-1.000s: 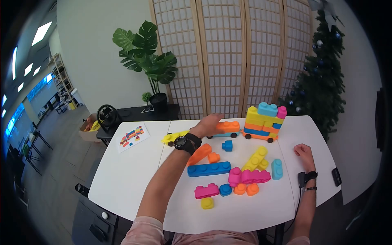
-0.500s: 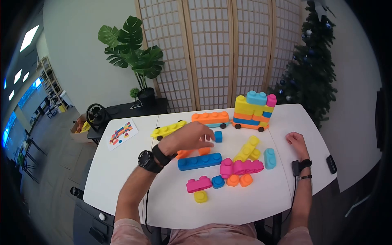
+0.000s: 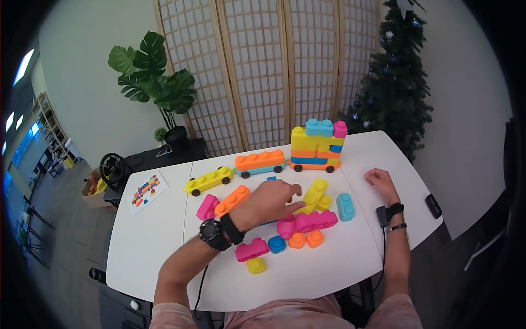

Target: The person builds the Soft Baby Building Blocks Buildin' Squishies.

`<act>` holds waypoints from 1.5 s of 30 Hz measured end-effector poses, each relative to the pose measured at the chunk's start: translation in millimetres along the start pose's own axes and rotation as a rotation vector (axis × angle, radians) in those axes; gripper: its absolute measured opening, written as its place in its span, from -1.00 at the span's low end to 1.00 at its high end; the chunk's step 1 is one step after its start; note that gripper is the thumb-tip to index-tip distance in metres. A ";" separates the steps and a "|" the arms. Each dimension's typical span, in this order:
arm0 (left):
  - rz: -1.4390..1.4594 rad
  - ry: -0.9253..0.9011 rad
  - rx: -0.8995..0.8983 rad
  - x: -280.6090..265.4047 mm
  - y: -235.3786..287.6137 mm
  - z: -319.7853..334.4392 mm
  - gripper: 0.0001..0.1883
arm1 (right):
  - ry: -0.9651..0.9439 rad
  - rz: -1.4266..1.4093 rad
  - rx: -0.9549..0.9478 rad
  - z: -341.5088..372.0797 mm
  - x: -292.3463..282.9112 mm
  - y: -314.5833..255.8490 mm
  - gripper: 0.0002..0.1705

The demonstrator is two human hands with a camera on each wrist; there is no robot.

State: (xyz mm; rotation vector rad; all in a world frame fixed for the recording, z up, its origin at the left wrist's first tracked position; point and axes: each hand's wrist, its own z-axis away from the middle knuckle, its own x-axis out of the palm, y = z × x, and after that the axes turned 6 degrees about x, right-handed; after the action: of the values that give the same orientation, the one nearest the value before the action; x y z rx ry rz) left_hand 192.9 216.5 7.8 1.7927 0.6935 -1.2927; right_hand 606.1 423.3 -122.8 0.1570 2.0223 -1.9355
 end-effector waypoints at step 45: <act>-0.213 0.021 -0.233 -30.1 -169.2 -58.3 -0.46 | -0.012 0.041 -0.026 4.4 0.6 -3.1 -0.81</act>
State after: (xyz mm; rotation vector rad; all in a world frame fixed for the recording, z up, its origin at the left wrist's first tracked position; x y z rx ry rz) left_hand 77.4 355.9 -3.4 1.5782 1.0253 -1.2732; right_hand 605.3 418.6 -120.1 0.1788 2.0192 -1.8803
